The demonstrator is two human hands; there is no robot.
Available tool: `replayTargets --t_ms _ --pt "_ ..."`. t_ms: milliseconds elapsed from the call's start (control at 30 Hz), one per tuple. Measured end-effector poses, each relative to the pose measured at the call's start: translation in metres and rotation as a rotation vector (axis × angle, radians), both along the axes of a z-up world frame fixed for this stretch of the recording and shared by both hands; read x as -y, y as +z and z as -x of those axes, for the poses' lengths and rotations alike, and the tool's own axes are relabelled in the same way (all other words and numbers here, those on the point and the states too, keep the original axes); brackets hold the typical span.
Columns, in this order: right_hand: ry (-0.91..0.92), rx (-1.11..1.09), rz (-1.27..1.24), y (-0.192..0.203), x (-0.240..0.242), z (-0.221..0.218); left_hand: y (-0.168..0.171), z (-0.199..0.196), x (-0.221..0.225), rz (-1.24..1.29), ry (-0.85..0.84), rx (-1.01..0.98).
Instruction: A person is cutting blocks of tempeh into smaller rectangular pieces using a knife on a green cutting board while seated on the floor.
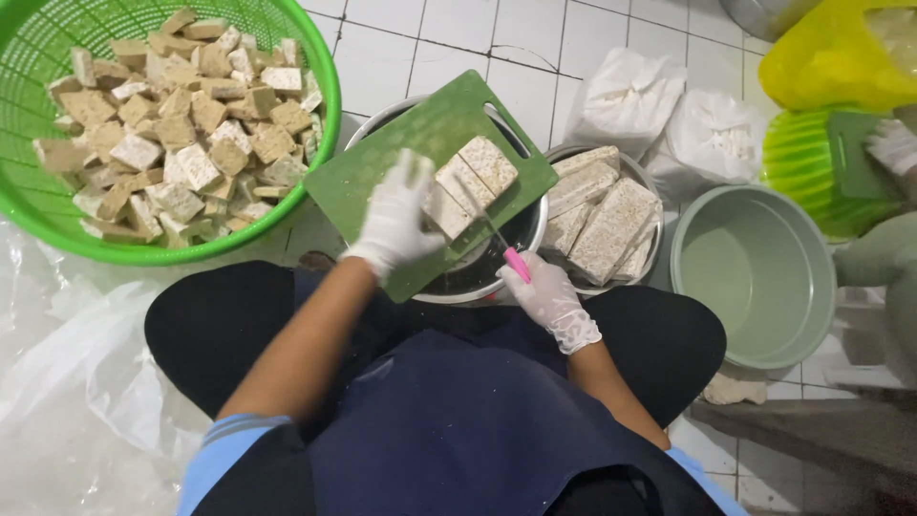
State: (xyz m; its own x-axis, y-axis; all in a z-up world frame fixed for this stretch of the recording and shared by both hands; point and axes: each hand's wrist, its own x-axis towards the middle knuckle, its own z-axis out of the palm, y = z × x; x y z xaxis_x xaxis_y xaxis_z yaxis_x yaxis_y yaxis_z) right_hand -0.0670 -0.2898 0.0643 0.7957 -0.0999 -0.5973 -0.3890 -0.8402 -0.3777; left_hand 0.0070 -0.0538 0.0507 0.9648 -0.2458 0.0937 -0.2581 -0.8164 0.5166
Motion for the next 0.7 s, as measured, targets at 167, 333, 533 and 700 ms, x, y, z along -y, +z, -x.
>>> replayTargets --t_ms 167,333,533,700 --pt "-0.184 0.061 -0.046 0.009 -0.007 -0.002 -0.02 0.005 0.013 -0.294 -0.11 -0.022" --pt "-0.223 0.097 -0.095 0.013 -0.023 0.001 -0.043 0.033 -0.002 -0.285 -0.001 0.089" --pt "0.115 0.173 -0.161 -0.012 -0.047 0.019 -0.08 0.067 -0.023 0.1 0.276 -0.203" --pt "0.337 0.111 -0.042 -0.01 -0.063 0.018 -0.083 0.066 -0.026 0.13 0.237 -0.104"
